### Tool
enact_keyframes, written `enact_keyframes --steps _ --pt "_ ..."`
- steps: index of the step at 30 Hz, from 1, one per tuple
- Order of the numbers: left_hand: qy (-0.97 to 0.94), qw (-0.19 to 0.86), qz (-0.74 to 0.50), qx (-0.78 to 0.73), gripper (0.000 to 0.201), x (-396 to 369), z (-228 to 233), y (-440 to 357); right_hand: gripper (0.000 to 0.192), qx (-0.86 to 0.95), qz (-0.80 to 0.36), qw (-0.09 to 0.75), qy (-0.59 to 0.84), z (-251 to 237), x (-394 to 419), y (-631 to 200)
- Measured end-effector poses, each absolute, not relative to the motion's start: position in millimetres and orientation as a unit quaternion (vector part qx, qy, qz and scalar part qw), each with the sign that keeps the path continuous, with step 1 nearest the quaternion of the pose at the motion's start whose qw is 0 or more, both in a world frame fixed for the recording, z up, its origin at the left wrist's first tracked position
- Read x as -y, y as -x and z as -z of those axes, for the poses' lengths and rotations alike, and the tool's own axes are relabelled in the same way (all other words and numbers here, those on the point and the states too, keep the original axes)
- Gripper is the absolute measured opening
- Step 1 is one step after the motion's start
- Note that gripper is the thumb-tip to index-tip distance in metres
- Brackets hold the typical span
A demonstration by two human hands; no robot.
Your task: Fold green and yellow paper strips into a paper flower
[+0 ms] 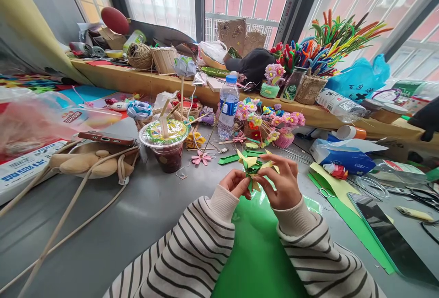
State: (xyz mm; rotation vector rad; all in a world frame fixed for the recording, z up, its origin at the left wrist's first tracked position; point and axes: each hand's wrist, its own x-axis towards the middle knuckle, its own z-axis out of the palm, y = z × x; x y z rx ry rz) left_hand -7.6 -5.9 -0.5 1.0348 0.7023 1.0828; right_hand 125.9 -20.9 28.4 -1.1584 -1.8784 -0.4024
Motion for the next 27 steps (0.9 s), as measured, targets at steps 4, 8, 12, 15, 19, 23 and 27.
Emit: enact_keyframes --steps 4,8,12,15,19,23,27 --pt "-0.465 0.674 -0.479 -0.317 0.033 7.9 -2.1 7.2 0.007 0.771 0.124 0.427 0.456 -32.7 21.4 -129.1" --pt "-0.466 0.673 -0.481 -0.313 0.033 8.3 -2.9 7.3 0.008 0.777 0.118 0.424 0.450 -36.5 22.9 -129.1" --pt "-0.475 0.672 -0.477 -0.307 0.032 7.8 -1.9 7.8 0.006 0.810 0.082 0.411 0.410 -39.8 22.0 -130.8" --pt "-0.478 0.672 -0.475 -0.308 0.032 7.9 -1.6 7.4 0.006 0.822 0.053 0.409 0.392 -42.0 21.5 -132.0" --pt "-0.478 0.672 -0.476 -0.306 0.032 8.3 -1.3 6.8 0.006 0.818 0.051 0.421 0.390 -42.5 21.5 -131.6" --pt "-0.476 0.671 -0.477 -0.308 0.032 8.1 -0.6 6.8 0.006 0.809 0.065 0.439 0.386 -39.6 21.0 -131.2" --pt "-0.476 0.671 -0.479 -0.305 0.032 7.5 0.0 6.6 0.005 0.801 0.115 0.443 0.386 -36.4 21.7 -132.0"
